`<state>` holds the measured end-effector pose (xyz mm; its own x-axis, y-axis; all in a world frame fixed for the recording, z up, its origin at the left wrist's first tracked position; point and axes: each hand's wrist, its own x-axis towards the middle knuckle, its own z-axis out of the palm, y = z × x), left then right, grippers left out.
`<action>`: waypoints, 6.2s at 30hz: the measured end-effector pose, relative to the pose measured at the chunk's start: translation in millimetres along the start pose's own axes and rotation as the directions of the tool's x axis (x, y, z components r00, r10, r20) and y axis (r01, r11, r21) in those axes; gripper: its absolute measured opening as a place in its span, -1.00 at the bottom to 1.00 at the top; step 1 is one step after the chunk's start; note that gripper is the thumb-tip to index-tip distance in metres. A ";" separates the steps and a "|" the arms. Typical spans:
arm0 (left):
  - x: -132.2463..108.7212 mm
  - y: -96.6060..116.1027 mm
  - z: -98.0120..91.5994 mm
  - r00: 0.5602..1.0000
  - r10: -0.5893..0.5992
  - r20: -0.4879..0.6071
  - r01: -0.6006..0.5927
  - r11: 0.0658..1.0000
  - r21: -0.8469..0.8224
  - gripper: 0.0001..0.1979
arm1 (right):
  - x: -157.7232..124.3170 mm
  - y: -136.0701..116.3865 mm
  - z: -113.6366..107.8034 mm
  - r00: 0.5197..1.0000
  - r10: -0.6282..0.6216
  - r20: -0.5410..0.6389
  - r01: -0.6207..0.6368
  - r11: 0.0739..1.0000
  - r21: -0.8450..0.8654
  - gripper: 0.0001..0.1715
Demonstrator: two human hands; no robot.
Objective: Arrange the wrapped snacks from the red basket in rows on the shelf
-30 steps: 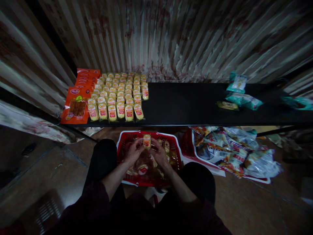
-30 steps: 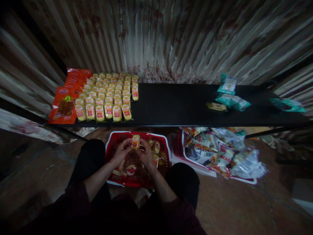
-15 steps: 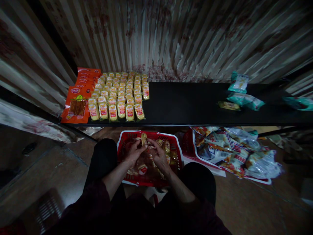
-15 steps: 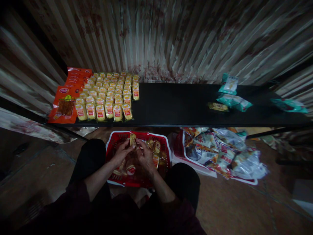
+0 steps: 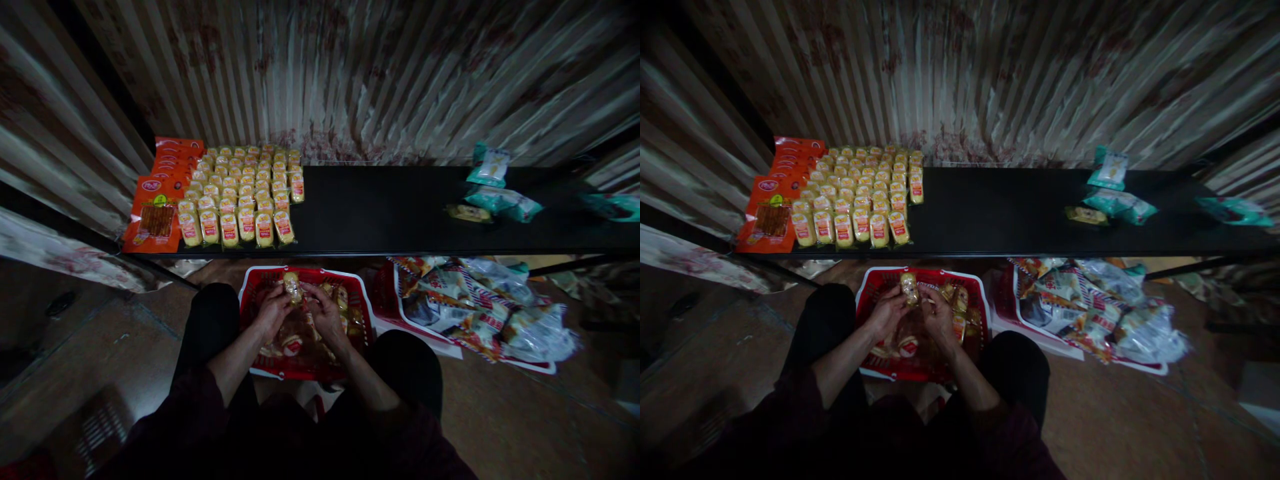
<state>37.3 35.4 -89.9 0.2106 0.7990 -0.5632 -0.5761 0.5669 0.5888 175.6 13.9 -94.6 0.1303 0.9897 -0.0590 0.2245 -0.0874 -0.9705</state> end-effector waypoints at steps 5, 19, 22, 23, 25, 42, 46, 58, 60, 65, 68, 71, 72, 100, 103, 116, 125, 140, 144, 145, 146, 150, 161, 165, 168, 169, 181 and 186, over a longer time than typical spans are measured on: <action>1.7 -1.9 -1.2 0.999 -0.039 0.022 0.041 0.995 -0.093 -0.77 | 0.5 7.7 0.9 0.999 -0.048 -0.006 0.047 0.999 -0.025 -0.67; 1.4 -4.3 -1.8 0.998 -0.057 0.006 0.058 0.994 -0.096 -0.71 | -1.3 -1.1 -2.2 0.964 -0.261 0.048 0.262 0.912 -0.314 -0.66; 0.7 -5.5 -0.9 0.999 -0.042 -0.015 0.042 0.998 -0.048 -0.67 | -1.5 0.3 -1.8 0.940 -0.336 0.065 0.334 0.862 -0.380 -0.72; 0.2 -5.5 -0.2 0.999 -0.035 -0.026 0.034 0.999 -0.026 -0.65 | -1.5 1.4 -1.7 0.935 -0.347 0.069 0.344 0.849 -0.401 -0.73; -1.3 -4.8 1.2 0.999 -0.026 -0.046 0.027 0.999 0.023 -0.61 | -1.3 3.5 -1.8 0.935 -0.347 0.070 0.342 0.835 -0.431 -0.74; -4.4 -6.9 1.4 0.959 0.255 0.121 -0.282 0.853 0.440 -0.64 | -2.5 -5.9 -4.1 0.997 0.060 0.053 -0.062 0.998 0.023 -0.65; -14.1 -1.3 8.4 0.909 0.359 0.211 -0.414 0.729 0.546 -0.69 | -4.0 -3.4 -4.4 0.997 0.070 0.034 -0.070 0.998 0.004 -0.61; -30.4 -4.0 19.5 0.756 0.536 0.375 -0.587 0.303 0.751 -0.53 | -7.5 -19.7 -15.3 1.000 0.020 -0.002 -0.020 1.000 0.002 -0.58; -32.7 -2.0 24.2 0.724 0.550 0.416 -0.606 0.218 0.765 -0.54 | -6.2 -23.2 -19.2 0.997 -0.046 -0.055 0.045 0.999 -0.024 -0.57; -22.3 12.6 44.7 0.645 0.586 0.491 -0.675 0.135 0.726 -0.55 | 13.1 -44.6 -30.6 0.986 -0.123 -0.114 0.115 0.990 -0.080 -0.52; -8.7 27.9 60.3 0.600 0.618 0.509 -0.724 0.147 0.675 -0.56 | 33.3 -62.2 -35.9 0.985 -0.137 -0.105 0.129 0.988 -0.084 -0.53; 3.7 44.7 73.8 0.568 0.634 0.525 -0.758 0.155 0.633 -0.55 | 54.4 -73.7 -37.6 0.983 -0.146 -0.111 0.140 0.989 -0.056 -0.50; 7.2 50.0 77.5 0.563 0.638 0.525 -0.762 0.156 0.628 -0.55 | 61.3 -75.9 -37.3 0.983 -0.147 -0.113 0.142 0.989 -0.047 -0.50; 75.5 108.6 130.0 0.685 0.647 0.337 -0.703 0.462 0.541 -0.45 | 203.9 -80.5 -14.1 0.969 -0.234 -0.077 0.220 0.963 -0.152 -0.53; 78.4 108.5 131.1 0.692 0.643 0.329 -0.692 0.460 0.555 -0.43 | 206.4 -80.8 -12.2 0.959 -0.268 -0.089 0.251 0.954 -0.166 -0.56; 90.0 105.2 129.9 0.718 0.610 0.336 -0.647 0.405 0.646 -0.41 | 216.0 -74.7 -7.5 0.949 -0.315 -0.015 0.302 0.921 -0.245 -0.56; 88.0 110.5 132.5 0.730 0.574 0.370 -0.557 0.188 0.809 -0.40 | 219.1 -64.8 -7.1 0.924 -0.373 -0.083 0.304 0.850 -0.431 -0.49; 89.8 107.3 131.2 0.694 0.599 0.400 -0.578 0.130 0.806 -0.43 | 224.2 -62.5 -8.3 0.948 -0.313 -0.054 0.303 0.942 -0.142 -0.41; 83.1 108.4 132.2 0.665 0.606 0.437 -0.603 0.090 0.793 -0.45 | 206.6 -66.7 -10.0 0.937 -0.314 -0.151 0.284 0.939 -0.193 -0.44; 80.9 108.7 132.4 0.657 0.606 0.449 -0.613 0.081 0.786 -0.46 | 200.6 -66.9 -9.6 0.931 -0.320 -0.175 0.285 0.938 -0.198 -0.46; 78.6 108.8 132.5 0.648 0.605 0.462 -0.623 0.073 0.779 -0.47 | 194.2 -66.9 -8.9 0.924 -0.328 -0.197 0.290 0.936 -0.199 -0.48; 67.7 106.0 127.9 0.597 0.608 0.524 -0.661 0.002 0.751 -0.51 | 167.3 -66.8 -4.7 0.895 -0.364 -0.256 0.323 0.927 -0.189 -0.54; 16.0 86.0 92.6 0.569 0.591 0.572 -0.566 -0.223 0.794 -0.50 | 120.4 -80.9 5.1 0.958 -0.281 -0.053 0.275 0.955 -0.109 -0.57; 4.7 83.5 82.9 0.609 0.578 0.544 -0.545 -0.193 0.816 -0.49 | 118.5 -81.3 6.4 0.965 -0.261 -0.023 0.256 0.958 -0.132 -0.55; 4.6 82.0 78.7 0.643 0.563 0.520 -0.540 -0.148 0.829 -0.46 | 119.0 -80.5 8.1 0.966 -0.260 0.001 0.258 0.957 -0.131 -0.53; 5.6 81.8 78.0 0.647 0.560 0.518 -0.546 -0.135 0.827 -0.45 | 119.0 -80.5 9.0 0.965 -0.263 0.005 0.262 0.957 -0.122 -0.53; 23.5 88.4 82.8 0.583 0.599 0.549 -0.605 -0.131 0.785 -0.44 | 120.7 -79.9 21.4 0.963 -0.255 -0.087 0.259 0.965 0.032 -0.57; 35.3 92.7 83.3 0.569 0.632 0.526 -0.594 -0.127 0.795 -0.44 | 127.6 -78.5 24.4 0.948 -0.304 -0.097 0.300 0.952 -0.056 -0.56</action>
<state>57.1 132.9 -6.9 0.1711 0.9185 0.3565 0.5756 -0.3869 0.7204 151.0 149.8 -31.6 0.1488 0.9535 0.2620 0.3066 0.2074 -0.9289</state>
